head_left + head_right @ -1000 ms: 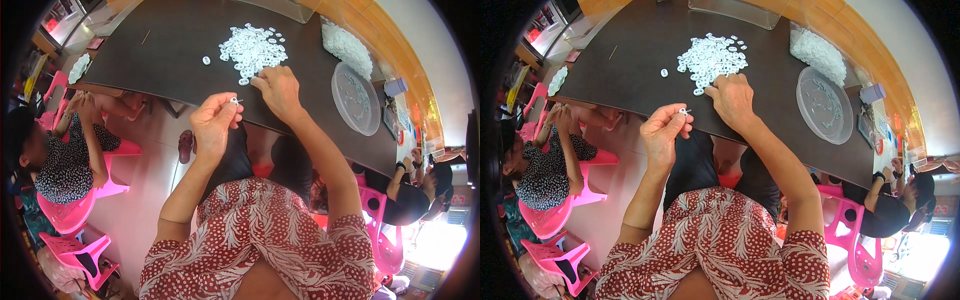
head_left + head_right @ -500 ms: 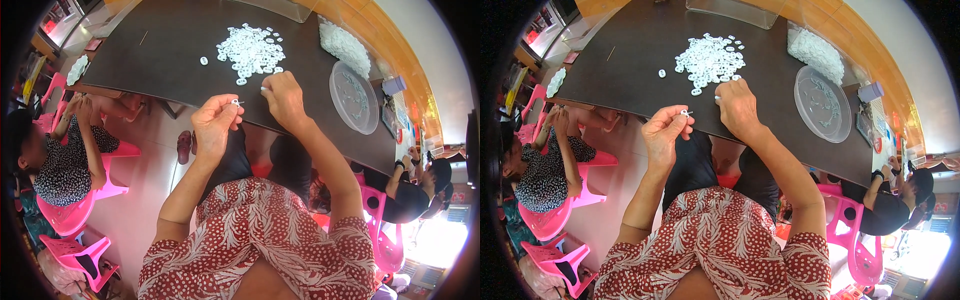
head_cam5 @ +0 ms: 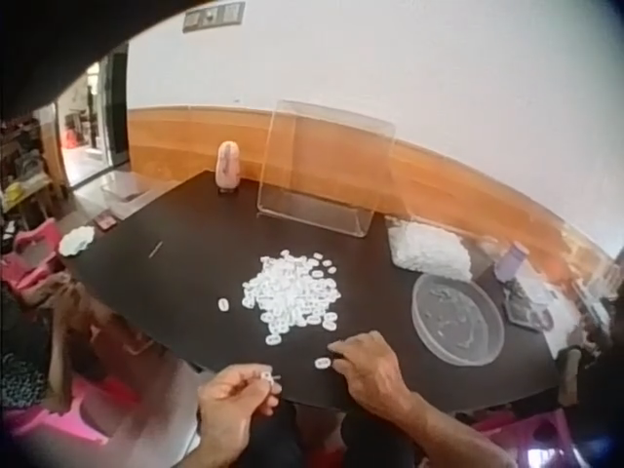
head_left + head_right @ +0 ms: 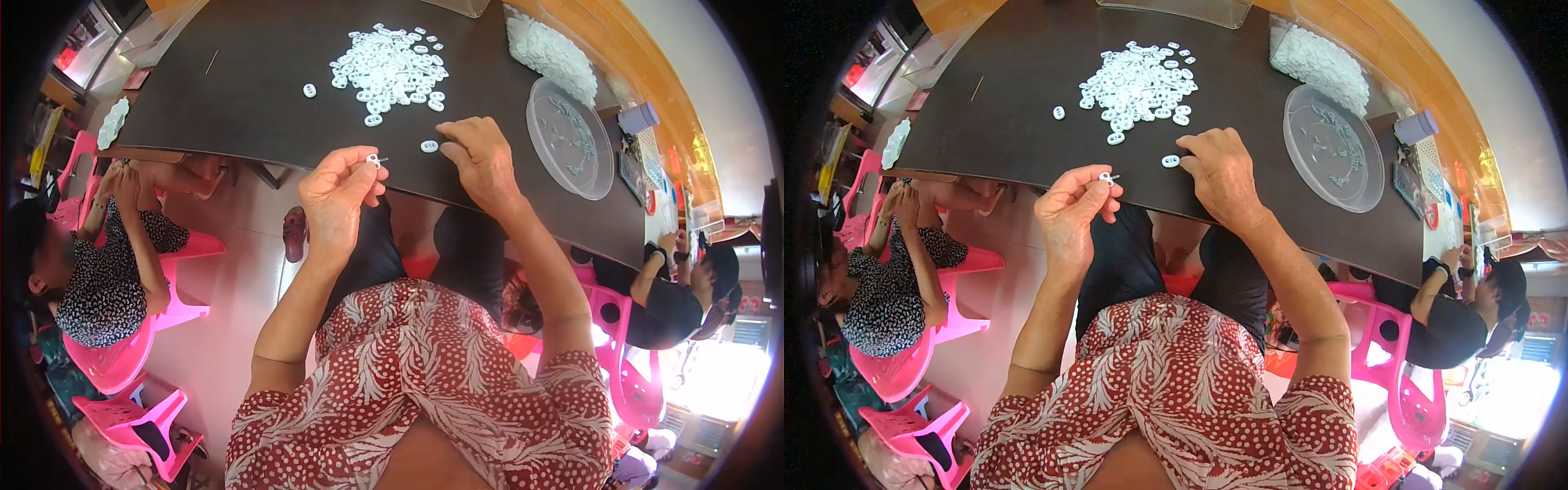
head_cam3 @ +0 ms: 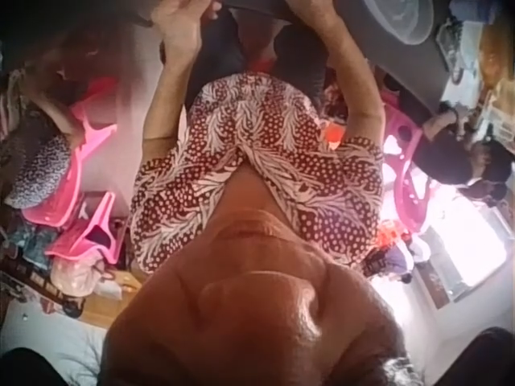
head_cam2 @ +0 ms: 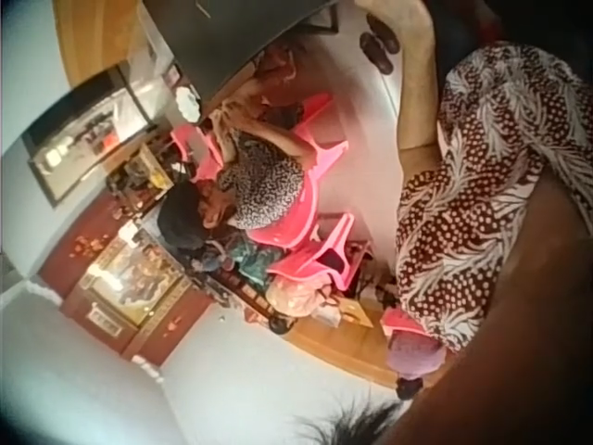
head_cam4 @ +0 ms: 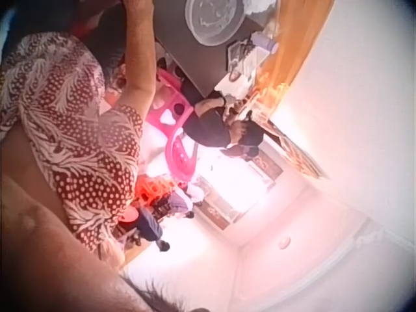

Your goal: Assembling small plastic button-like components by hand at a workbench.

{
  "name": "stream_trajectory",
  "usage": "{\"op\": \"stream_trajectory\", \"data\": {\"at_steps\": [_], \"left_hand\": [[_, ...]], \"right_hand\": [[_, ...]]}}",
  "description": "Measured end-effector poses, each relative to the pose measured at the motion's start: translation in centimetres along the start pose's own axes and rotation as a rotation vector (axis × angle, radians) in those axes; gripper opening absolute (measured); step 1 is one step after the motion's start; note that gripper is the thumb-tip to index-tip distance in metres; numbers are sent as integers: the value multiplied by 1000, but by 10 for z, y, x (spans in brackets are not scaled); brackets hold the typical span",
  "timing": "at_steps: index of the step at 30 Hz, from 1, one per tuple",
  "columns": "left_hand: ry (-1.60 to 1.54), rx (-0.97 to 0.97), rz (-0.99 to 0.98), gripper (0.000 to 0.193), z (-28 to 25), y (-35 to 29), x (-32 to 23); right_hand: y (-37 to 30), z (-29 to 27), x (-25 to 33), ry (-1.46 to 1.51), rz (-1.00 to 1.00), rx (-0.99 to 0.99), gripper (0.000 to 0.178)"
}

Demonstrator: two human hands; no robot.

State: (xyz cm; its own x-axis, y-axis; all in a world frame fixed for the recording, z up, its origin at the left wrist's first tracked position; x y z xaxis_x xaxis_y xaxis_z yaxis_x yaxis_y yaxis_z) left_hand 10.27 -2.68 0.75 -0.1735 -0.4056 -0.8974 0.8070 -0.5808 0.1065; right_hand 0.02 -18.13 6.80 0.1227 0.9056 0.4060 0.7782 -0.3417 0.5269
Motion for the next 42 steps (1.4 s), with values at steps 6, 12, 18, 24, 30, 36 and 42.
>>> {"op": "stream_trajectory", "data": {"at_steps": [6, 12, 18, 24, 30, 36, 42], "left_hand": [[-13, 15, -34, 17, 7, -2, 4], [-39, 35, -53, 18, 13, -4, 7], [-67, 36, -63, 17, 20, -3, 4], [-100, 31, -59, 16, 26, -2, -1], [-114, 10, 8, 14, 27, 2, -5], [-82, -9, 61, 13, 25, 1, -4], [-129, -76, 72, 13, 20, -4, 1]], "right_hand": [[1, 12, 8, -53, -65, 19, 12], [0, 11, 1, 100, 132, 95, 13], [-8, 7, 11, 377, 319, 49, 12], [-8, 9, 21, 431, 236, 148, 14], [-14, 19, 16, 670, 414, 239, 13], [-18, 29, 12, 780, 504, 225, 15], [-21, 32, 17, 839, 603, 118, 10]]}}
Point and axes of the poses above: each hand's wrist, its own y-axis towards the middle knuckle, its own z-axis out of the palm, x = y × z, the point moved 8 cm from there along y, towards the middle knuckle, and after that the axes turned 6 degrees about z, right-handed, at the moved point
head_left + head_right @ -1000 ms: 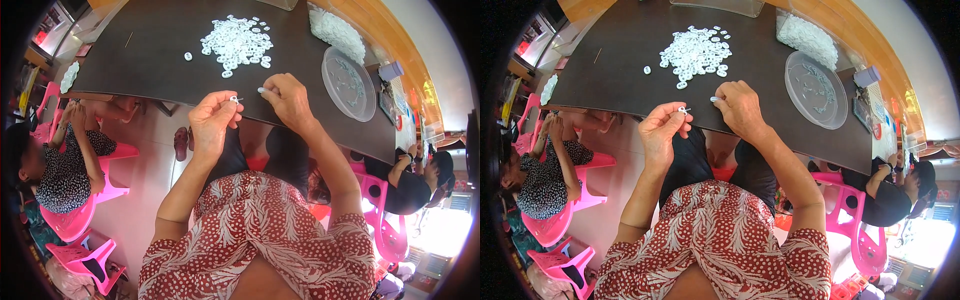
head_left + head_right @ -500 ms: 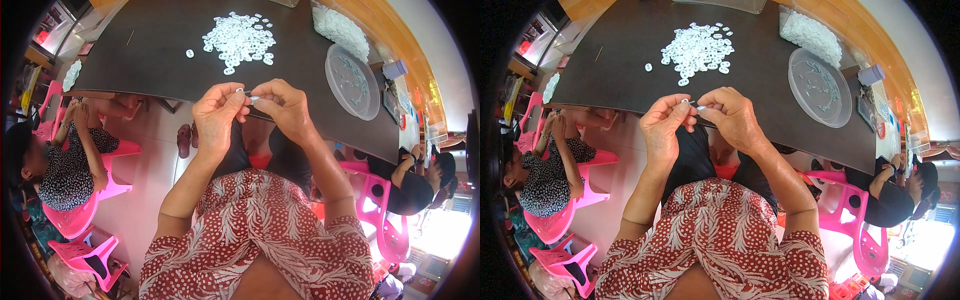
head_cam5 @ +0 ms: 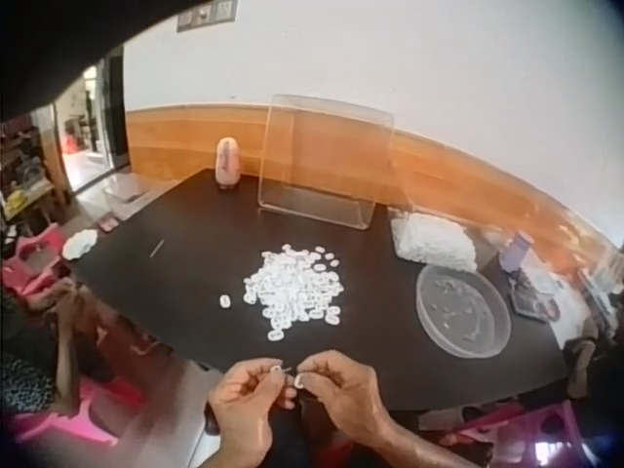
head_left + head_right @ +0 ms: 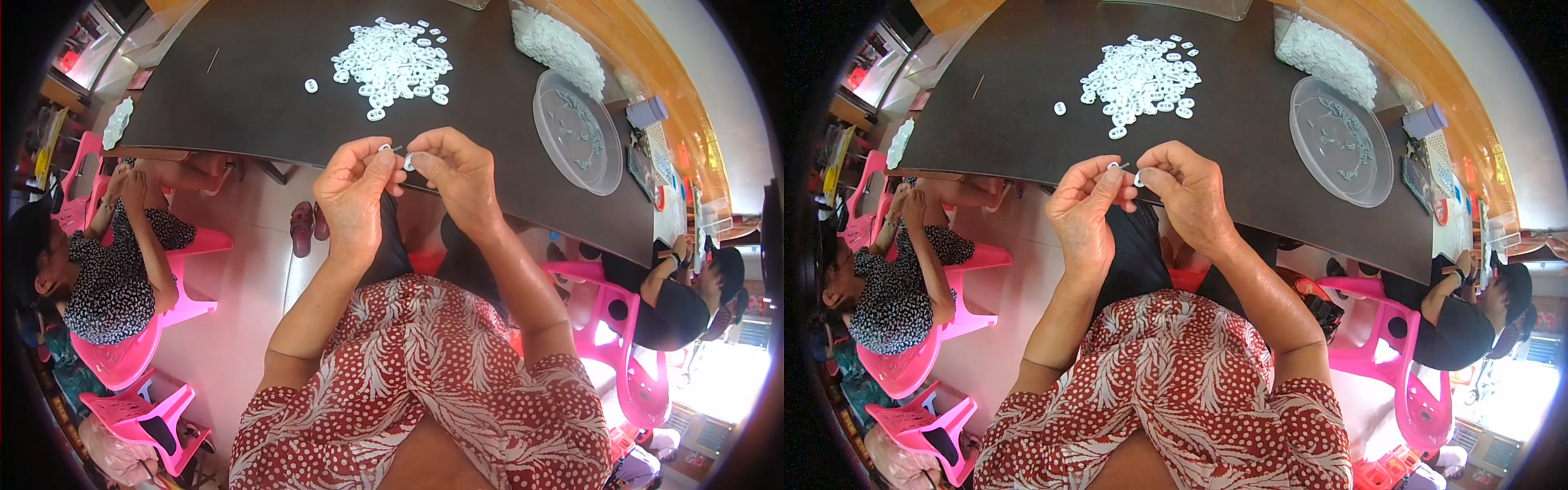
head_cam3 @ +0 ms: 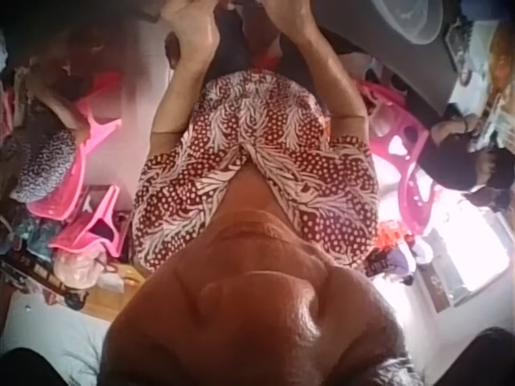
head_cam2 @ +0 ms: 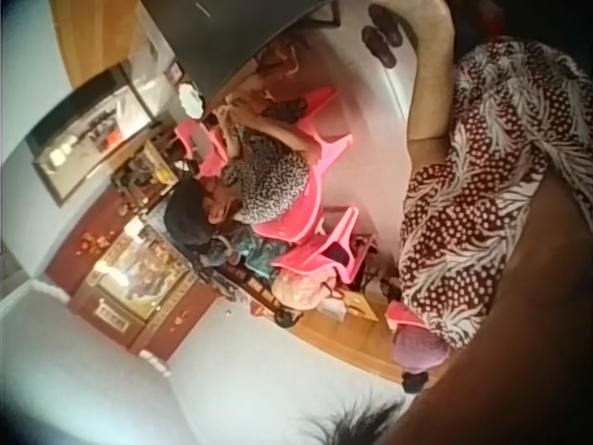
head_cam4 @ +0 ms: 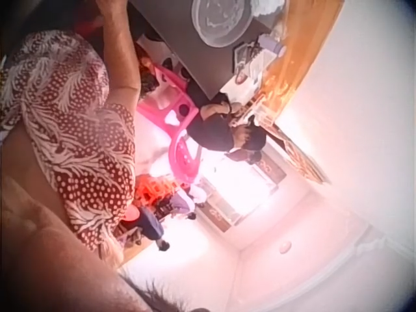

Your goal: Assembling small plastic button-like components by hand at a workbench.

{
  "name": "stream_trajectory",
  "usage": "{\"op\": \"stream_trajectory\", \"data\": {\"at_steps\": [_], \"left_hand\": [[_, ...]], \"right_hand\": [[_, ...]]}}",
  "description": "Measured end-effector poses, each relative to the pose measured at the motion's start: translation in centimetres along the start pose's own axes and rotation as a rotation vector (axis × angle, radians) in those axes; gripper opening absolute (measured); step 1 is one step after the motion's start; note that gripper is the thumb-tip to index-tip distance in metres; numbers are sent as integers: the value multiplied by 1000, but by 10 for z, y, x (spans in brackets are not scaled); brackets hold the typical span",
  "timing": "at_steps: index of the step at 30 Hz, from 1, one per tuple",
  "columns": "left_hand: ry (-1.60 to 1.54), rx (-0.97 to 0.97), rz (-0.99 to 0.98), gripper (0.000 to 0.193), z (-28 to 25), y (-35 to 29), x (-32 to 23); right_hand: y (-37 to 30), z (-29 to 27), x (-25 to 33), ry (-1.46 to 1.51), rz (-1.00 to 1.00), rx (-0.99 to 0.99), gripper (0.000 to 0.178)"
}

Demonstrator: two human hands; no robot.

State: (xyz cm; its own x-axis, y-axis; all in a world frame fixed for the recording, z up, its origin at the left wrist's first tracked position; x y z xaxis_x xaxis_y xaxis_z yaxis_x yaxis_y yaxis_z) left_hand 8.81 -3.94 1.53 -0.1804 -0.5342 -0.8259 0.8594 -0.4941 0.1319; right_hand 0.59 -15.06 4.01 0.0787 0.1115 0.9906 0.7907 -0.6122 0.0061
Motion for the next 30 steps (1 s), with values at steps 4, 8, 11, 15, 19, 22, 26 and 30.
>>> {"op": "stream_trajectory", "data": {"at_steps": [4, 8, 11, 15, 19, 22, 26, 30], "left_hand": [[-37, -52, -3, 14, -2, -5, 2], [-46, -76, -21, 14, -5, -5, 3], [-45, -75, -15, 14, -7, -4, 4], [-48, -62, -26, 13, -8, -5, 4], [-8, -42, -29, 10, -9, -2, 1], [72, -42, -24, 9, -12, -1, -1], [123, -26, -52, 10, -11, 0, -3], [77, -19, -90, 11, -10, -1, -1]], "right_hand": [[-2, 4, -10, 109, 65, -43, 10], [-6, 12, -10, 295, 83, -47, 12], [-6, 14, -7, 345, 46, -10, 13], [-5, 9, -10, 227, 107, -23, 13], [1, -3, -12, 176, 110, -86, 13], [5, -3, -10, 222, 81, -19, 16], [9, -4, -13, 263, 93, -5, 15], [9, -2, -12, 264, 109, 18, 15]]}}
Point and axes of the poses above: each hand's wrist, its own y-axis towards the middle knuckle, its own z-axis out of the palm, x = y × z, the point moved 8 cm from there along y, towards the middle knuckle, and after that the axes turned 6 degrees about z, right-handed, at the moved point
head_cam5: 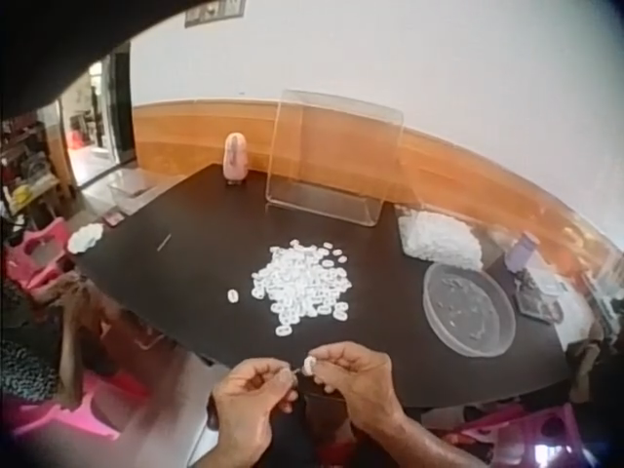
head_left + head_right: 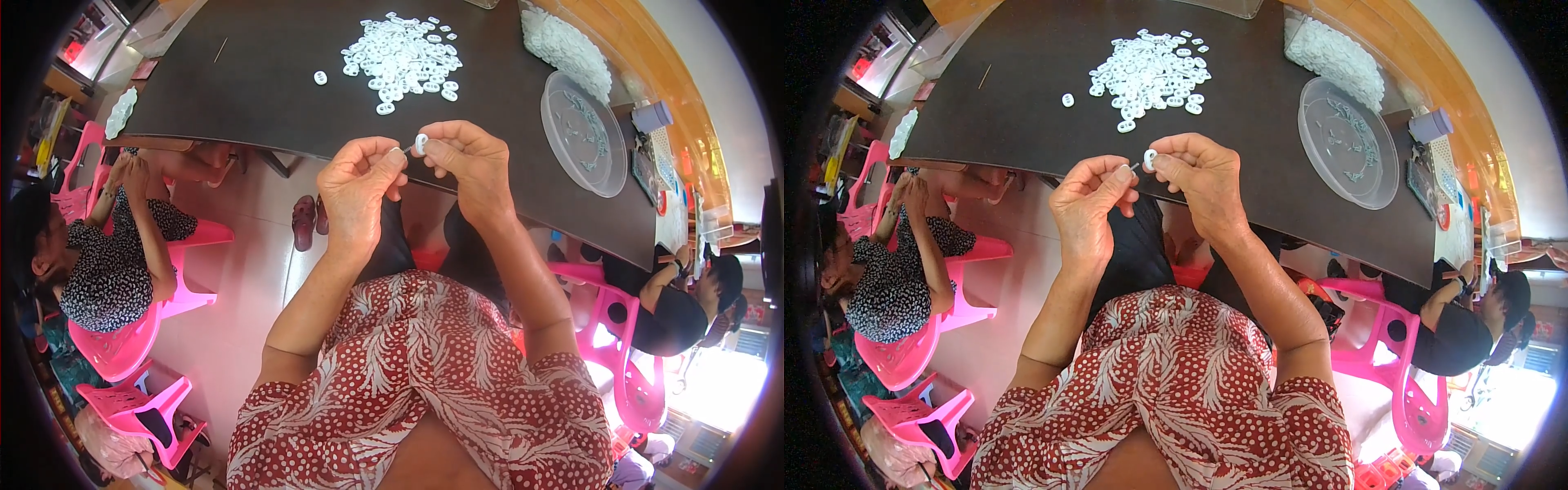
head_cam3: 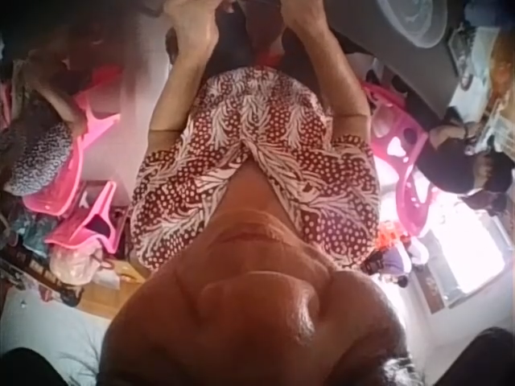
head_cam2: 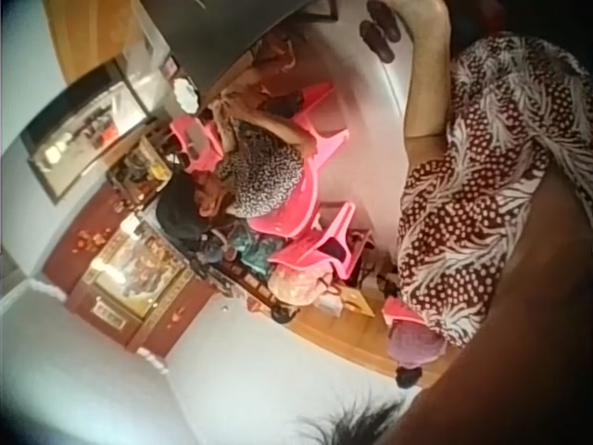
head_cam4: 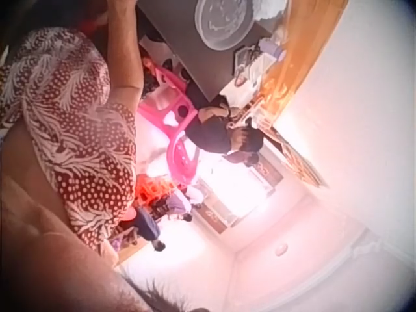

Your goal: Assembling small plastic button-like components by hand at a workbench.

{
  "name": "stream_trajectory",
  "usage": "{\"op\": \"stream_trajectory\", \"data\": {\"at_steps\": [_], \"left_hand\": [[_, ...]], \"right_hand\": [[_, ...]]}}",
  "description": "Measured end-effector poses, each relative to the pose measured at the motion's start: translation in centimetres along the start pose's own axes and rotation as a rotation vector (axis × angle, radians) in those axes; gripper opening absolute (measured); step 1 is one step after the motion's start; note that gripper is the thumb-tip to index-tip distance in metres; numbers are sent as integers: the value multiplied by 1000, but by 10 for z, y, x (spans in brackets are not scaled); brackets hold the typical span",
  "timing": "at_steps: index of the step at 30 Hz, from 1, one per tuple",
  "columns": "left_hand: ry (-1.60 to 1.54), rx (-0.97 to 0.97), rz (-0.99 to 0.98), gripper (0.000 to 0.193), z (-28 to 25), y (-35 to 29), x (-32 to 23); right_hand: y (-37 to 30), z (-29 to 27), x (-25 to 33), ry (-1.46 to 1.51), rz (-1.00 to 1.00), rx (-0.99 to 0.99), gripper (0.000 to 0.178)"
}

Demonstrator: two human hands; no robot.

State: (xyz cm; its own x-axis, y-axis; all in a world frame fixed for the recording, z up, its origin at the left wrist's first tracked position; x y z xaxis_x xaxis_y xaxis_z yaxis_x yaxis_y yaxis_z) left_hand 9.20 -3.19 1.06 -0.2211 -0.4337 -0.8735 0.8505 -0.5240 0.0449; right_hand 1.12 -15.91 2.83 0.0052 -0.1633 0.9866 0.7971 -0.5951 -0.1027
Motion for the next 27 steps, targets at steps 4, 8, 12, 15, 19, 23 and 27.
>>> {"op": "stream_trajectory", "data": {"at_steps": [4, 8, 12, 15, 19, 23, 27], "left_hand": [[52, 17, 22, 10, 2, 0, 0], [77, 15, 29, 10, 2, 0, 0], [97, 1, 31, 10, 0, -1, 1], [86, -9, 43, 10, 0, -2, 1], [90, -19, 77, 11, 0, -4, 2], [75, 11, 81, 11, 0, -4, 5], [60, 3, 65, 11, 1, -4, 6]], "right_hand": [[1, -1, 2, -16, 4, -7, 15], [2, 2, 3, -53, -13, -1, 14], [1, 3, 1, -79, -17, -10, 13], [0, 6, 3, -58, -37, -2, 13], [0, 7, 5, -127, -83, -22, 13], [-3, 9, 6, -164, -122, -37, 12], [-5, 11, 7, -209, -142, -39, 10]]}}
Point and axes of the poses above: each hand's wrist, its own y-axis towards the middle knuckle, its own z-axis out of the palm, x = y × z, the point moved 8 cm from there along y, towards the middle knuckle, and after that the axes turned 6 degrees about z, right-handed, at the moved point
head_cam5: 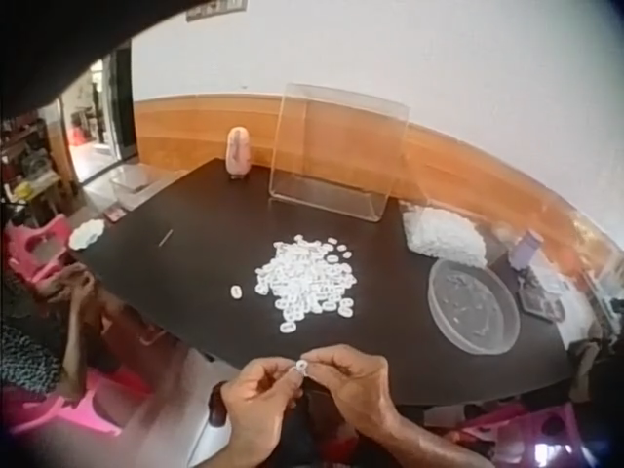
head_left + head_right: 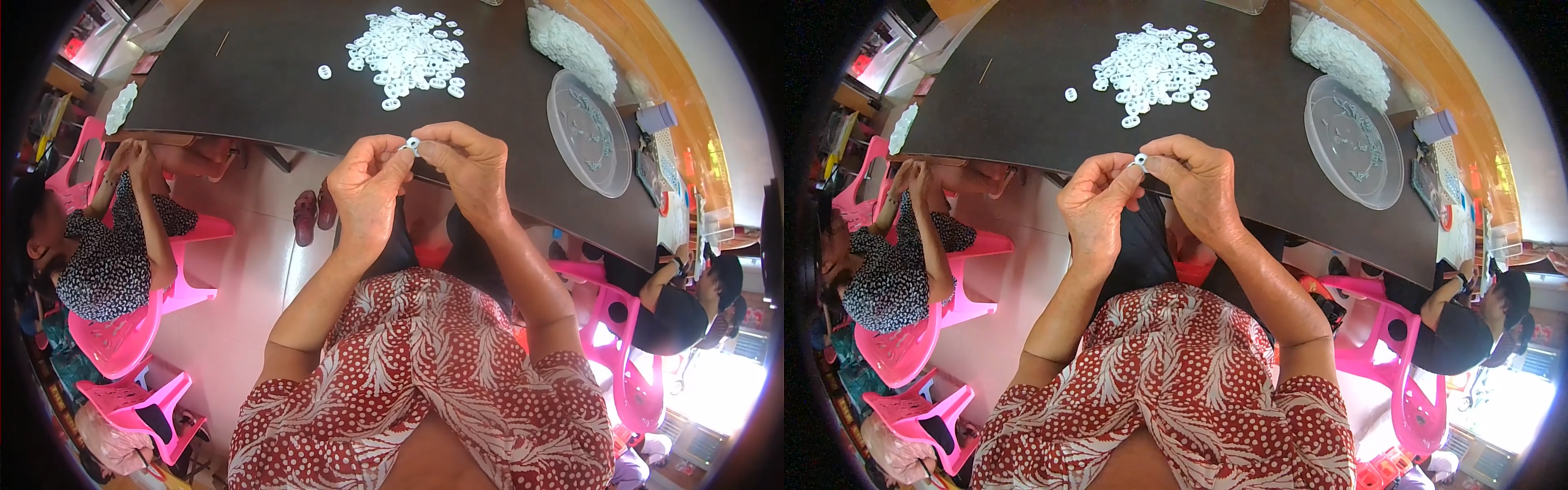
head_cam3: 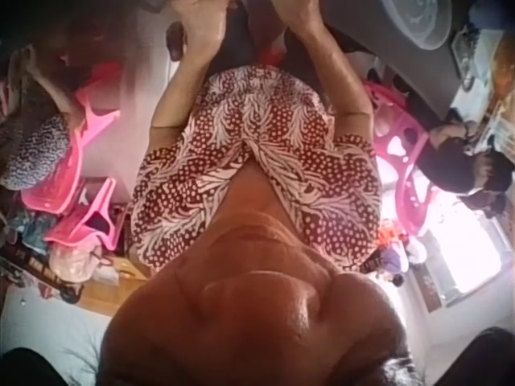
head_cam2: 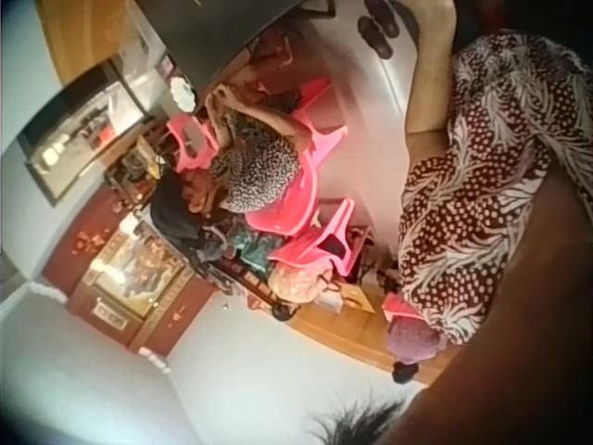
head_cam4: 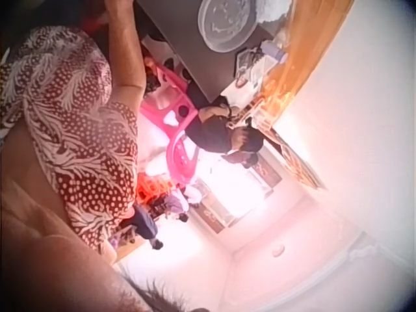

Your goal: Assembling small plastic button-like components by hand at a workbench.

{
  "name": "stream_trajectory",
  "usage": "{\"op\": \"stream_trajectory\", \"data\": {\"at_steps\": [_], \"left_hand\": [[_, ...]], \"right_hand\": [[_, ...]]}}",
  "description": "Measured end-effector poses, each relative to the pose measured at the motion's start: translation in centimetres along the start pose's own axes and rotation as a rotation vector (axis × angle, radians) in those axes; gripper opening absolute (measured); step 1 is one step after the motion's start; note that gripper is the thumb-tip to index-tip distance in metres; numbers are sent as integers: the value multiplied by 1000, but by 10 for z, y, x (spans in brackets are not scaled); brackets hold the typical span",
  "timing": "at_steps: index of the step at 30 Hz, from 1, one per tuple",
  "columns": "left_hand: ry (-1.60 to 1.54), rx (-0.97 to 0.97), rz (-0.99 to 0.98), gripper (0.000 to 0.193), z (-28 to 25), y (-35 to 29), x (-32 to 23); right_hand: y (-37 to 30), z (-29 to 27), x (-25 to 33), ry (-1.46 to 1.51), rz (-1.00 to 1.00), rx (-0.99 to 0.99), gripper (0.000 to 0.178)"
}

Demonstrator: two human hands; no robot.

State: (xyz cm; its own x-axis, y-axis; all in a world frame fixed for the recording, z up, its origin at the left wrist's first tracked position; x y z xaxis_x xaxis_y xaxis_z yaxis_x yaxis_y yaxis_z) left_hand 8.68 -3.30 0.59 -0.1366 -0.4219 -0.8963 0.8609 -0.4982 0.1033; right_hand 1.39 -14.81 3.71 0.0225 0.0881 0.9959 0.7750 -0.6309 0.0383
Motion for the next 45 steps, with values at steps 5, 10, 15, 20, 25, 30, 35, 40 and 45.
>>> {"op": "stream_trajectory", "data": {"at_steps": [5, 10, 15, 20, 25, 30, 35, 40, 45], "left_hand": [[3, 15, -4, 13, -1, 0, 0], [-47, 50, -5, 19, 0, -2, -2], [-54, 76, -43, 20, 0, 0, 1], [-104, 113, -58, 20, 2, 2, 1], [-127, 106, -37, 21, 4, 2, 0], [-121, 42, -53, 20, 3, 1, 5], [-180, -3, -118, 16, 4, 3, 5], [-184, 17, -90, 15, 8, 3, 1], [-199, 81, -49, 19, 11, 1, -1]], "right_hand": [[-3, 2, 0, -73, -58, -21, 11], [-10, 6, 5, -146, -103, -24, 11], [-8, 4, 2, -27, 8, -56, 10], [-6, 5, 8, -130, -143, -35, 9], [-10, 4, 19, -277, -272, -69, 8], [-16, 8, 16, -291, -221, -30, 20], [-18, 7, 15, -232, -233, -25, 27], [-20, 3, 23, -291, -341, -98, 27], [-24, 1, 27, -285, -410, -121, 28]]}}
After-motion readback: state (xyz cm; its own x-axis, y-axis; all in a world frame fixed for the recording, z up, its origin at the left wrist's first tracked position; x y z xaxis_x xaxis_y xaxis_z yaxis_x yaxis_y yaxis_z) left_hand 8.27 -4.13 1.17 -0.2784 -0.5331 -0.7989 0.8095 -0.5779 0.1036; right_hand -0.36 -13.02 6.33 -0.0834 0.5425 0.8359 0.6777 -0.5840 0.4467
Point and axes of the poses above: each hand's wrist, its own y-axis towards the middle knuckle, its own z-axis out of the palm, x = y × z, the point moved 8 cm from there along y, towards the middle knuckle, and after that the axes turned 6 degrees about z, right-handed, at the moved point
